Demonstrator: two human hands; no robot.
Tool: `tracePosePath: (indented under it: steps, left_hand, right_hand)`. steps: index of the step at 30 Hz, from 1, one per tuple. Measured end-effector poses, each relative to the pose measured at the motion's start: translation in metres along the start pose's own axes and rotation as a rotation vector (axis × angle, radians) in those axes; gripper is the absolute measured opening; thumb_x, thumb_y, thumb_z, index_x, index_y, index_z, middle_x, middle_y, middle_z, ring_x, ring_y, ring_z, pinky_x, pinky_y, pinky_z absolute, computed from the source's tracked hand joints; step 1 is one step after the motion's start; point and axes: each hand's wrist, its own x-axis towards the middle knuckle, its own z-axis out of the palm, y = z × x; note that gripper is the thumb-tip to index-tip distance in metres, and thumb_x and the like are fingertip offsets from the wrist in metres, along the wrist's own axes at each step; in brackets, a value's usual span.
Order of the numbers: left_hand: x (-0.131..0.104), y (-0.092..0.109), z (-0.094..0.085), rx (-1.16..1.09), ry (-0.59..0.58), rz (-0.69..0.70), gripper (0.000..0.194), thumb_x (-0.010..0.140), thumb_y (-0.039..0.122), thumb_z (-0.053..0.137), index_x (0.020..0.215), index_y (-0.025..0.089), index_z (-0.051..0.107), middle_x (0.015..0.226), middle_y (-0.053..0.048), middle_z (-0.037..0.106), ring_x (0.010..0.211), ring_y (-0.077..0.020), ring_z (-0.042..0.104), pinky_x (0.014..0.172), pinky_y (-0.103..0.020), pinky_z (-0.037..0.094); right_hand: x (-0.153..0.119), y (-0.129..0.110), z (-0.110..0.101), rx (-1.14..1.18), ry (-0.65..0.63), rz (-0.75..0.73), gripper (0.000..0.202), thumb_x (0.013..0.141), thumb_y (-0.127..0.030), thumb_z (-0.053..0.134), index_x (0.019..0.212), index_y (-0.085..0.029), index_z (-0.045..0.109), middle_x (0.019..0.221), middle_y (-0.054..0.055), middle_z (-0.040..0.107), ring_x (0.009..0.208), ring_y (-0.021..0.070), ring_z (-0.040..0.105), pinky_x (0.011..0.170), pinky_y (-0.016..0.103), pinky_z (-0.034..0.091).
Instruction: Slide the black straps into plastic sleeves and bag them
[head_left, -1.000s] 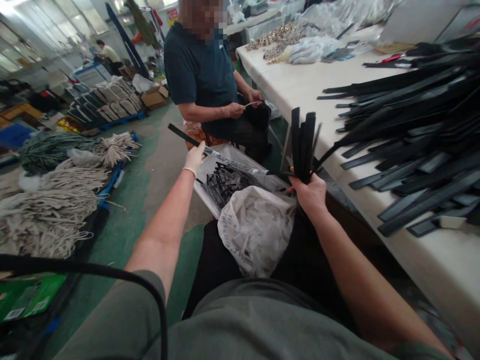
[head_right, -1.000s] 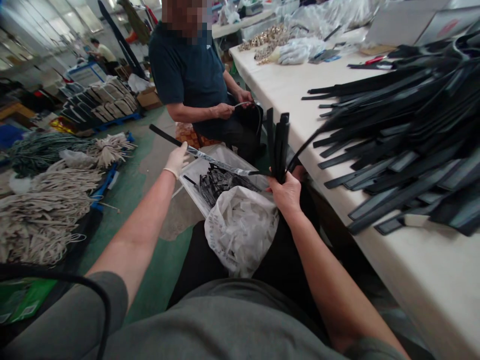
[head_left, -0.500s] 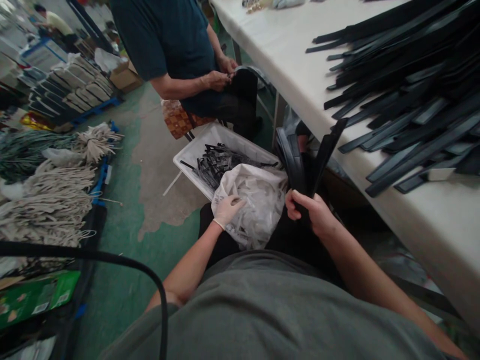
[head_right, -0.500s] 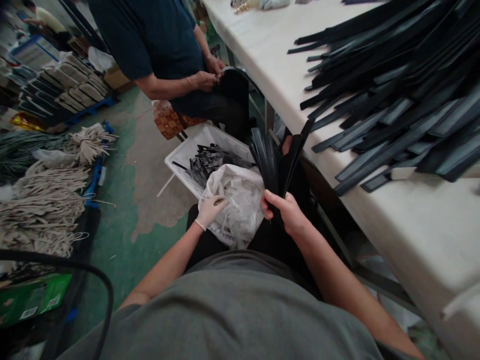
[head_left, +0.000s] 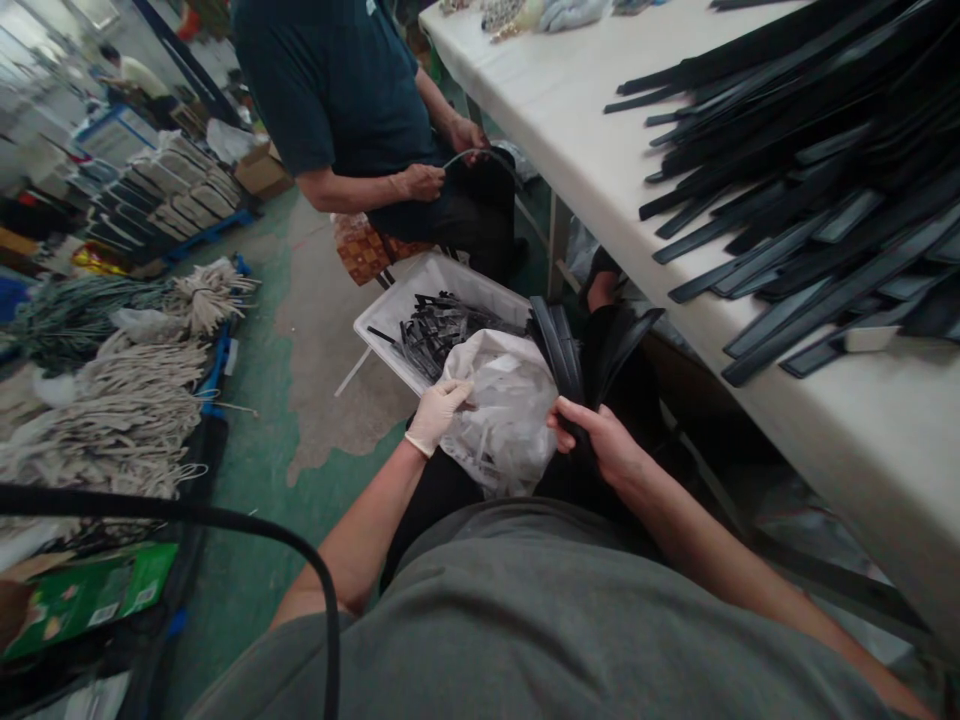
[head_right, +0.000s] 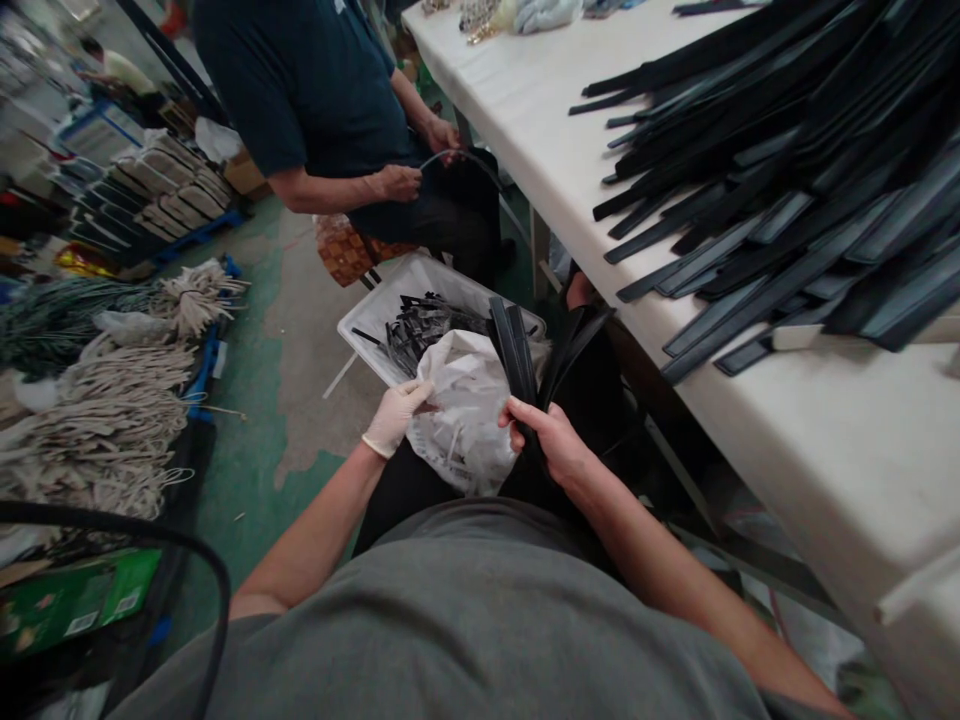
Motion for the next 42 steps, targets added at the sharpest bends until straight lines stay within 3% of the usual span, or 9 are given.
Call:
tracePosePath:
  steps: [3,8,14,19,23,29,35,38,42]
  left_hand:
    - [-0.024,0.014,-0.009,-0.209,-0.011,-0.022,0.044,0.066,0.057,0.075,0.070,0.014,0.066,0.067,0.000,0.063,0.063,-0.0136,0.059,0.069,-0.029,0.052]
    - [-0.055,0.020,-0.014,-0.188,-0.020,0.127,0.038,0.076,0.052,0.071,0.073,0.014,0.071,0.067,-0.002,0.067,0.066,-0.0142,0.061,0.071,-0.026,0.050]
    - [-0.070,0.009,0.003,-0.253,0.021,0.166,0.038,0.078,0.052,0.069,0.075,0.015,0.072,0.065,-0.002,0.067,0.062,-0.0133,0.059,0.066,-0.025,0.047]
    - [-0.085,0.004,0.021,-0.225,-0.019,0.133,0.043,0.078,0.055,0.068,0.065,0.014,0.069,0.062,-0.004,0.066,0.052,-0.0110,0.054,0.058,-0.025,0.044]
    - [-0.090,-0.002,0.025,-0.243,-0.018,0.134,0.041,0.076,0.056,0.070,0.075,0.015,0.073,0.070,-0.006,0.071,0.062,-0.0147,0.061,0.070,-0.028,0.049]
    - [-0.072,0.001,0.014,-0.567,-0.206,-0.189,0.092,0.066,0.091,0.039,0.108,0.015,0.071,0.093,-0.015,0.074,0.080,-0.0254,0.069,0.072,-0.035,0.052]
    - [-0.071,0.007,0.029,-0.336,-0.301,-0.203,0.049,0.064,0.043,0.084,0.102,0.015,0.072,0.076,-0.006,0.072,0.070,-0.0166,0.066,0.073,-0.027,0.049]
    - [-0.078,0.001,0.037,-0.333,-0.299,-0.236,0.040,0.067,0.041,0.082,0.093,0.011,0.073,0.070,-0.004,0.069,0.061,-0.0124,0.062,0.067,-0.025,0.046]
    - [-0.084,-0.012,0.036,-0.484,-0.264,-0.260,0.047,0.074,0.048,0.075,0.105,0.013,0.069,0.071,-0.004,0.068,0.059,-0.0129,0.062,0.063,-0.025,0.046]
  right_hand:
    - [0.006,-0.006,0.003,-0.051,0.005,-0.063,0.032,0.077,-0.046,0.070,0.070,-0.015,0.067,0.046,-0.001,0.051,0.042,0.0095,0.042,0.042,0.023,0.034]
    - [0.007,-0.018,0.015,-0.009,0.008,0.047,0.030,0.068,-0.042,0.076,0.063,-0.015,0.064,0.056,0.002,0.062,0.040,0.0064,0.039,0.039,0.022,0.033]
    - [-0.016,-0.009,0.043,-0.060,-0.242,0.123,0.042,0.072,-0.038,0.074,0.107,-0.014,0.070,0.089,0.009,0.075,0.043,0.0054,0.042,0.042,0.022,0.036]
    - [-0.008,-0.003,0.056,0.027,-0.110,0.069,0.045,0.067,-0.038,0.078,0.105,-0.015,0.069,0.065,0.000,0.066,0.041,0.0056,0.043,0.040,0.020,0.033]
    - [0.005,-0.006,0.060,-0.055,-0.044,-0.055,0.037,0.064,-0.033,0.078,0.095,-0.015,0.068,0.056,-0.005,0.058,0.041,0.0058,0.044,0.041,0.019,0.036]
    - [0.021,-0.006,0.064,-0.318,0.013,-0.291,0.033,0.066,-0.032,0.074,0.094,-0.016,0.070,0.072,-0.002,0.065,0.042,0.0056,0.046,0.039,0.021,0.042]
    - [0.034,-0.003,0.063,-0.438,0.033,-0.323,0.031,0.068,-0.030,0.070,0.097,-0.018,0.070,0.067,-0.004,0.061,0.043,0.0070,0.047,0.040,0.022,0.043]
    - [0.040,-0.006,0.061,-0.428,0.070,-0.338,0.030,0.067,-0.030,0.069,0.095,-0.018,0.069,0.069,-0.004,0.062,0.042,0.0061,0.045,0.040,0.021,0.040]
    - [0.047,-0.012,0.055,-0.382,0.120,-0.368,0.027,0.066,-0.028,0.069,0.090,-0.017,0.068,0.065,-0.004,0.059,0.041,0.0058,0.043,0.040,0.021,0.038]
